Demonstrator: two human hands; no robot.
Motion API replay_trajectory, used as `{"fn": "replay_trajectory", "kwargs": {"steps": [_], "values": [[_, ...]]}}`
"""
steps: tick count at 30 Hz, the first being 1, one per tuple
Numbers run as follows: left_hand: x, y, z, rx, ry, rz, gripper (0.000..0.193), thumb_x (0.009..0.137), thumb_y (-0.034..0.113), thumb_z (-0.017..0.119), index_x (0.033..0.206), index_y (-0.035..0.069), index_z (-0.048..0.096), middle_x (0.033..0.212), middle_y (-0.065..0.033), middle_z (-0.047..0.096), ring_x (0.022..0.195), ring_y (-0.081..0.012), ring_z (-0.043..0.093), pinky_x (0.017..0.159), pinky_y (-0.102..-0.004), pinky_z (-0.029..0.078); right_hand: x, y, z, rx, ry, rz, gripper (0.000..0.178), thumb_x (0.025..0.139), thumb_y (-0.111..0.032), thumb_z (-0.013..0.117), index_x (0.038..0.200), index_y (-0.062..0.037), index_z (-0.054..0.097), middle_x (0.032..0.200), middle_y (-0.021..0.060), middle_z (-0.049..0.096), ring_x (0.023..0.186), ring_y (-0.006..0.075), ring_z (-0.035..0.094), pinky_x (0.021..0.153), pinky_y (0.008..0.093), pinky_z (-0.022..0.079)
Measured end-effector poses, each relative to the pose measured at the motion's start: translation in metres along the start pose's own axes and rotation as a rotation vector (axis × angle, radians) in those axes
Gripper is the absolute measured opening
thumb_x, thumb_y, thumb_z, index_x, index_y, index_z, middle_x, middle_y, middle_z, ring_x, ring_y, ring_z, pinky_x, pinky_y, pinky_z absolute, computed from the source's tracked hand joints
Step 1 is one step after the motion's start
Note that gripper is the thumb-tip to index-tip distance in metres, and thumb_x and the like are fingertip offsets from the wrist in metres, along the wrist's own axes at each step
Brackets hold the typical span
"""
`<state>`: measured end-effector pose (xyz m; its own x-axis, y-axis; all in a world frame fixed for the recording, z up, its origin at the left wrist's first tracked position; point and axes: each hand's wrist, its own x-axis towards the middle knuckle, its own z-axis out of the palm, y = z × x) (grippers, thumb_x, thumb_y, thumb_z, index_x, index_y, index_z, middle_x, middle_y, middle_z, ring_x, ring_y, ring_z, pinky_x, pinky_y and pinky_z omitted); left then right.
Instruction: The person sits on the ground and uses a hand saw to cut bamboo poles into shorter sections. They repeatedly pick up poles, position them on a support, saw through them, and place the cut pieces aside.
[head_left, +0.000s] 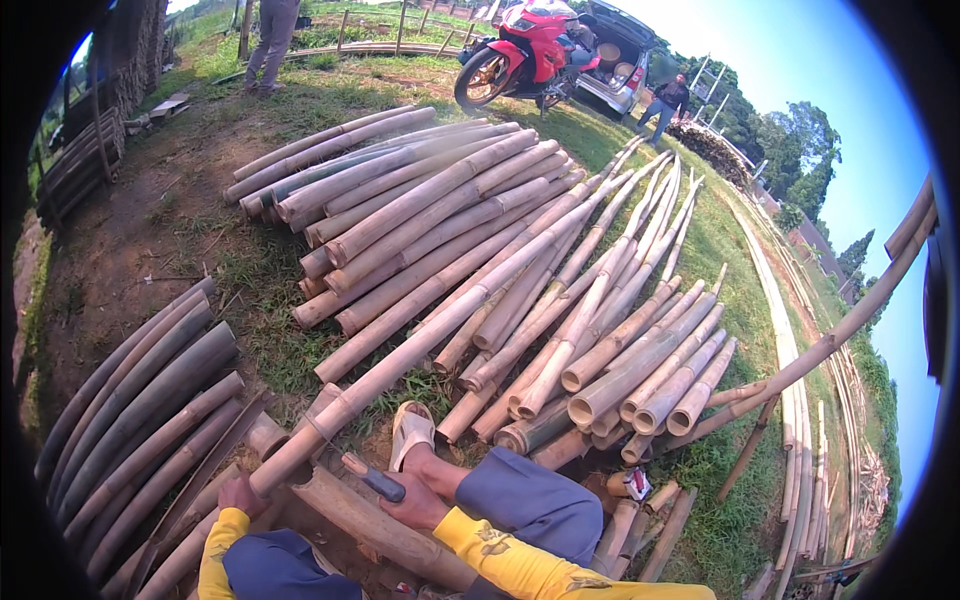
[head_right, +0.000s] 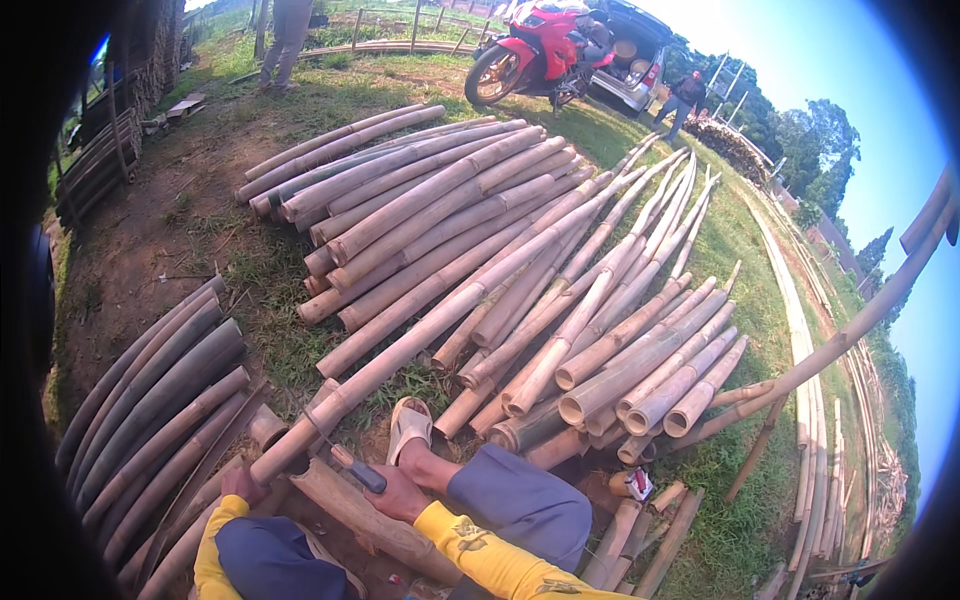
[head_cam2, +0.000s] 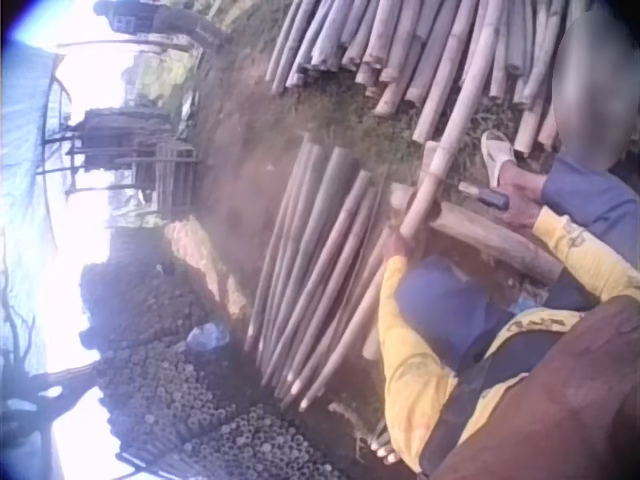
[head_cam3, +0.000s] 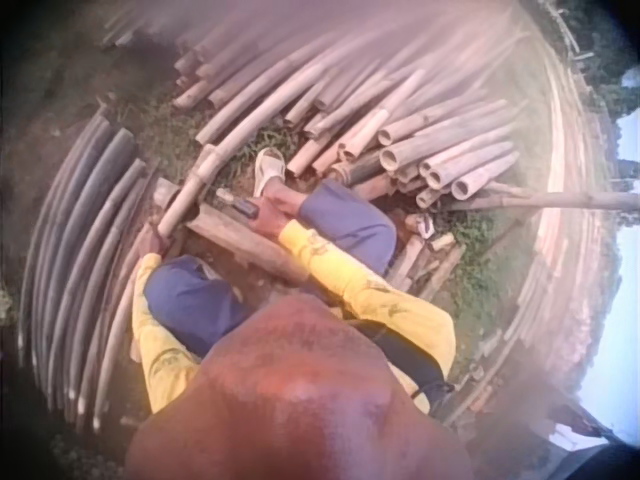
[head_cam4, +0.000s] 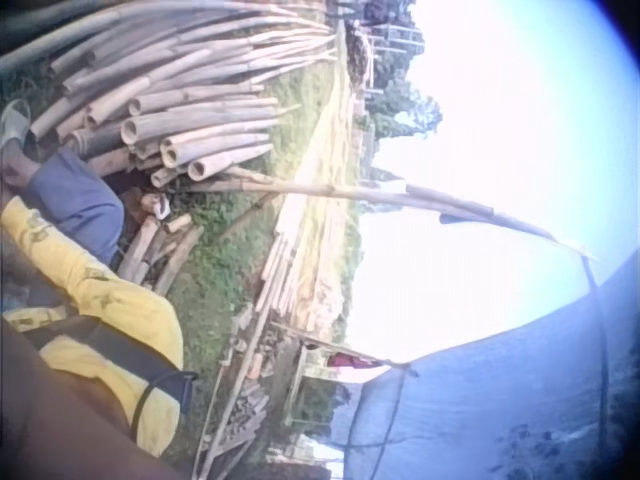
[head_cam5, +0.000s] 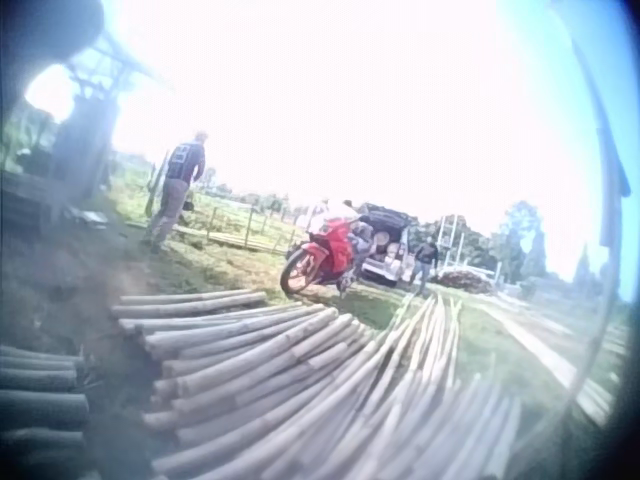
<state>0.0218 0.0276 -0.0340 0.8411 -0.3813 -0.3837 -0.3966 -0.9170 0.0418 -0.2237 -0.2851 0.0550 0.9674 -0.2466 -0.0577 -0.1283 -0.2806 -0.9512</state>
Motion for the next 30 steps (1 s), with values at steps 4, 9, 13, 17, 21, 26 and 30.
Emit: {"fn": "replay_trajectory", "kwargs": {"steps": [4,9,13,17,21,26,30], "values": [[0.006,-0.021,-0.003,0.025,0.013,-0.012,0.117,0.067,0.052,0.085,0.154,-0.009,0.036,0.104,-0.0221,0.075,0.098,-0.0395,0.072,0.090,-0.0489,0.057,-0.072,-0.024,-0.001,-0.054,0.072,0.025,0.021,0.087,-0.014,0.070,0.105,-0.0032,0.065,0.079,0.0185,0.065,0.070,0.0359,0.063,0.068,0.0419,0.051],[-0.018,0.020,-0.027,-0.107,0.014,0.005,0.072,0.066,0.049,0.086,0.117,0.001,0.067,0.104,-0.0229,0.075,0.100,-0.0404,0.073,0.092,-0.0499,0.057,-0.183,-0.054,-0.054,-0.110,0.041,0.195,0.031,0.084,-0.010,0.072,0.114,-0.0062,0.069,0.084,0.0199,0.069,0.082,0.0418,0.070,0.072,0.0413,0.055],[-0.016,0.018,-0.021,-0.068,0.030,-0.001,0.066,0.067,0.048,0.085,0.113,0.004,0.069,0.104,-0.0228,0.076,0.099,-0.0415,0.073,0.093,-0.0506,0.057,-0.066,-0.017,-0.013,-0.079,0.092,0.030,0.015,0.083,-0.012,0.068,0.093,-0.0015,0.062,0.074,0.0220,0.064,0.069,0.0446,0.063,0.064,0.0468,0.049],[-0.010,0.008,-0.016,-0.081,-0.004,-0.016,0.071,0.067,0.050,0.085,0.117,0.003,0.067,0.105,-0.0228,0.075,0.102,-0.0418,0.072,0.094,-0.0511,0.056,0.016,0.003,0.018,-0.068,0.048,0.037,0.015,0.085,-0.011,0.069,0.091,-0.0012,0.059,0.070,0.0131,0.057,0.063,0.0223,0.052,0.062,0.0402,0.046],[-0.007,-0.005,-0.014,-0.094,0.042,-0.025,0.075,0.066,0.049,0.086,0.122,0.004,0.065,0.107,-0.0226,0.074,0.105,-0.0414,0.070,0.097,-0.0509,0.054,-0.095,-0.053,-0.021,-0.076,0.100,0.091,0.021,0.085,-0.016,0.071,0.102,-0.0042,0.067,0.080,0.0212,0.066,0.075,0.0409,0.068,0.069,0.0444,0.052],[-0.018,0.009,-0.021,-0.144,-0.014,-0.025,0.072,0.065,0.046,0.088,0.121,0.006,0.065,0.107,-0.0223,0.074,0.105,-0.0412,0.070,0.096,-0.0500,0.054,-0.167,-0.071,-0.047,-0.147,0.046,0.207,0.026,0.089,-0.021,0.069,0.110,-0.0049,0.068,0.092,0.0160,0.069,0.075,0.0346,0.066,0.072,0.0425,0.054],[-0.010,0.010,-0.011,-0.051,-0.012,-0.046,0.075,0.067,0.048,0.085,0.125,0.006,0.064,0.109,-0.0227,0.074,0.105,-0.0414,0.070,0.096,-0.0502,0.054,-0.008,-0.003,0.002,-0.033,0.071,-0.012,0.014,0.084,-0.011,0.067,0.087,-0.0012,0.058,0.068,0.0134,0.056,0.060,0.0249,0.049,0.060,0.0417,0.045]]}}
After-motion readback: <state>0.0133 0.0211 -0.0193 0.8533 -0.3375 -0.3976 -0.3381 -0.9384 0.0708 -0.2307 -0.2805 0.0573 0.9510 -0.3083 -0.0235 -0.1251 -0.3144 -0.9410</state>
